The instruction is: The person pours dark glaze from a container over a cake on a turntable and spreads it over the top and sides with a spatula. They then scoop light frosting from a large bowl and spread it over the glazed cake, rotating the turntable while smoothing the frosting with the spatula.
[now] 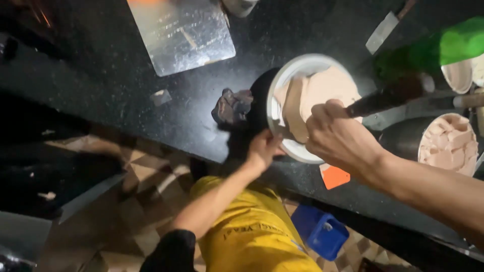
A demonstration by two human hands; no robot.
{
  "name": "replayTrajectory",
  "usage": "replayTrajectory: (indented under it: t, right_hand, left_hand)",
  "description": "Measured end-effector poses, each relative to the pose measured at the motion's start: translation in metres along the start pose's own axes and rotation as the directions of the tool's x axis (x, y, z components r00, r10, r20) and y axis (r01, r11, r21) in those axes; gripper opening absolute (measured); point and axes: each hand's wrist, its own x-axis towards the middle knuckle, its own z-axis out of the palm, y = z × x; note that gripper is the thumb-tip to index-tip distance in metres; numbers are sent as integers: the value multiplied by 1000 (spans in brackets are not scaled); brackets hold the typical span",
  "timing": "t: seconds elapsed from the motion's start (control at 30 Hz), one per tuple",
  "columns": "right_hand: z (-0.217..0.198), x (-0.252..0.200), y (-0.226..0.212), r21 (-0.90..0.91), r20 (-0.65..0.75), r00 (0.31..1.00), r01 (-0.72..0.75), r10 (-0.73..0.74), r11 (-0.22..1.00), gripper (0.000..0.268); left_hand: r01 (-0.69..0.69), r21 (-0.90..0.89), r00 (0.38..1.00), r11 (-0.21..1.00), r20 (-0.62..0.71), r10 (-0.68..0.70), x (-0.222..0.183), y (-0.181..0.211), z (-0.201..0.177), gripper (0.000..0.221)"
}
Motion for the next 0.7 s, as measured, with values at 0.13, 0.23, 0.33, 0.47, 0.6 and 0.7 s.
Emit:
replayTrajectory:
  t: [0.13, 0.23, 0.33, 0.47, 0.6, 0.7]
  right_hand:
    - [37, 0, 21, -54, -197, 980, -50, 39, 997, 15]
    - [68, -42, 45, 259, -395, 833, -302, 386, 918, 30]
    - [124, -127, 38, 679, -91, 705, -473, 704, 561, 39]
    - [243, -235, -14, 634, 697, 506, -765, 508, -108, 30]
    - [372, -293, -100, 559, 817, 427, -753, 388, -348, 33]
    - [391, -289, -121, 507, 860, 389, -733, 331, -454, 33]
  left_hand:
    - [118, -138, 991, 983, 85, -107, 0, 18, -14, 21]
    - [88, -155, 988, 984, 141, -66, -7, -10, -17, 22]
    - [82, -134, 987, 988, 146, -63, -10, -15, -18, 23]
    - [67, -65, 992, 996, 107, -59, -14, -1, -25, 27]
    - [72, -37, 990, 997, 126, -67, -7, -25, -48, 29]
    - [78, 3, 996, 997, 50, -78, -1, -53, -74, 28]
